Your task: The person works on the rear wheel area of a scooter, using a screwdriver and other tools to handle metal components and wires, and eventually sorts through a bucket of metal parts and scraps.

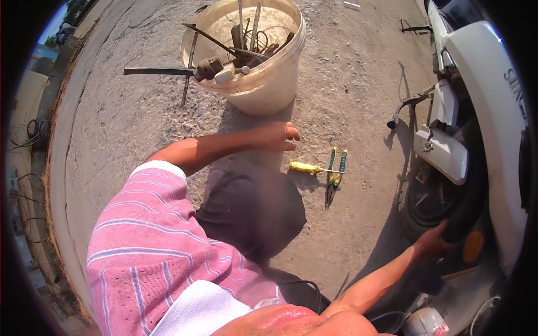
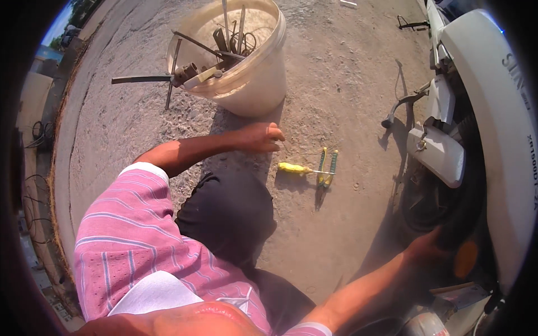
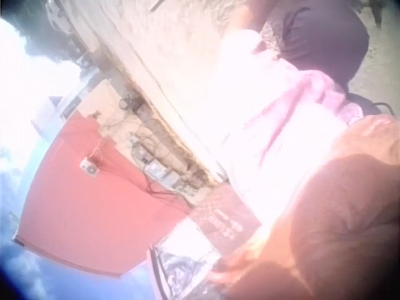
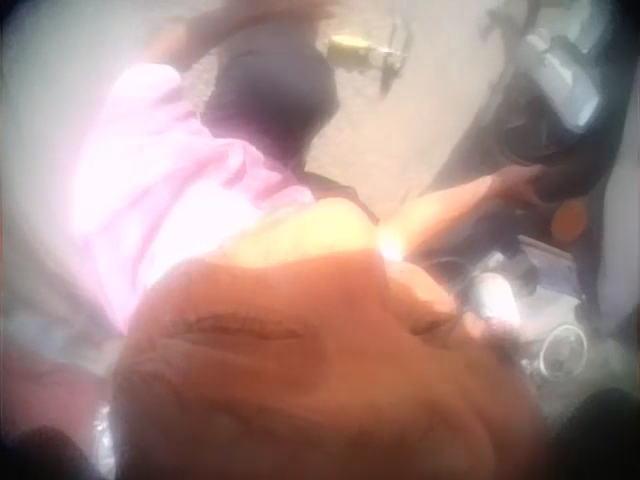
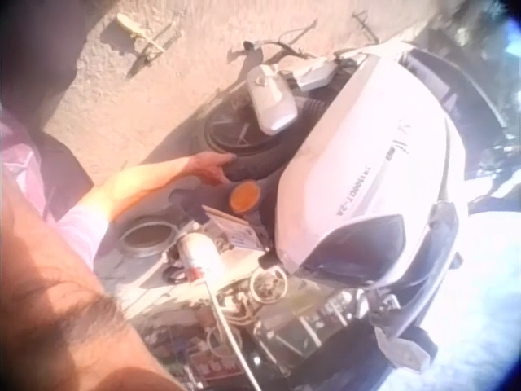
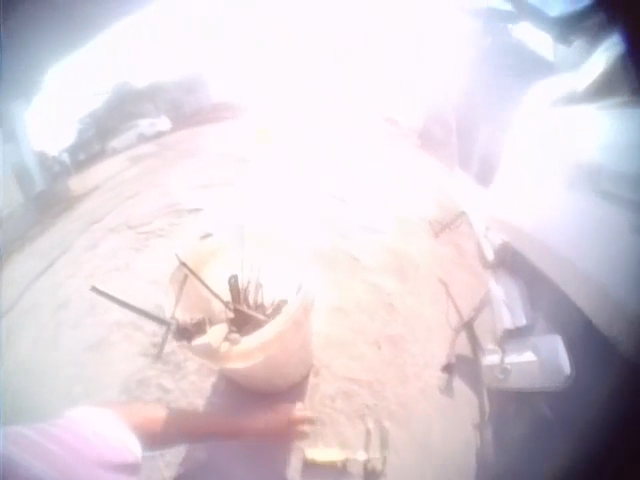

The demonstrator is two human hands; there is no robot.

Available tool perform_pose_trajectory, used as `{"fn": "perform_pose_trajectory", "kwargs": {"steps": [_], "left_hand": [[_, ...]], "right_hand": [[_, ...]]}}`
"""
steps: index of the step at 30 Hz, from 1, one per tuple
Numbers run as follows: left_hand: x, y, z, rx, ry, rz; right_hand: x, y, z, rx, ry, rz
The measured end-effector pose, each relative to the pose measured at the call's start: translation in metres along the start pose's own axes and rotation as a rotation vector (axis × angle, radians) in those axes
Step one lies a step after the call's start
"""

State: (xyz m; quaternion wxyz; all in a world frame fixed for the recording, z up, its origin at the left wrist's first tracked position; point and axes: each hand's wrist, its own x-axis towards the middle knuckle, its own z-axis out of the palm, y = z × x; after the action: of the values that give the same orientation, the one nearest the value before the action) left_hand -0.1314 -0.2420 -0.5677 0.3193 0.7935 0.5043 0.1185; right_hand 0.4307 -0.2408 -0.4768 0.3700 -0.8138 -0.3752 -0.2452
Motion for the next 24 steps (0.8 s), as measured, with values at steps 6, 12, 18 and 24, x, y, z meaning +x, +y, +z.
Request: {"fn": "perform_pose_trajectory", "kwargs": {"steps": [6, 12, 18, 24], "left_hand": [[-0.101, -0.01, -0.082, -0.095, -0.11, -0.315], [-0.193, 0.009, -0.163, -0.402, 0.104, -0.68], [-0.198, 0.091, -0.234, -0.736, -0.081, -0.321], [-0.104, 0.106, -0.313, -0.401, 0.357, -0.129]], "right_hand": [[0.027, 0.054, 0.021, 0.298, -0.08, -0.007], [0.026, 0.047, 0.024, 0.236, -0.103, 0.071], [0.026, 0.043, 0.024, 0.241, -0.116, 0.091], [0.037, 0.043, 0.009, 0.237, -0.113, 0.162]]}}
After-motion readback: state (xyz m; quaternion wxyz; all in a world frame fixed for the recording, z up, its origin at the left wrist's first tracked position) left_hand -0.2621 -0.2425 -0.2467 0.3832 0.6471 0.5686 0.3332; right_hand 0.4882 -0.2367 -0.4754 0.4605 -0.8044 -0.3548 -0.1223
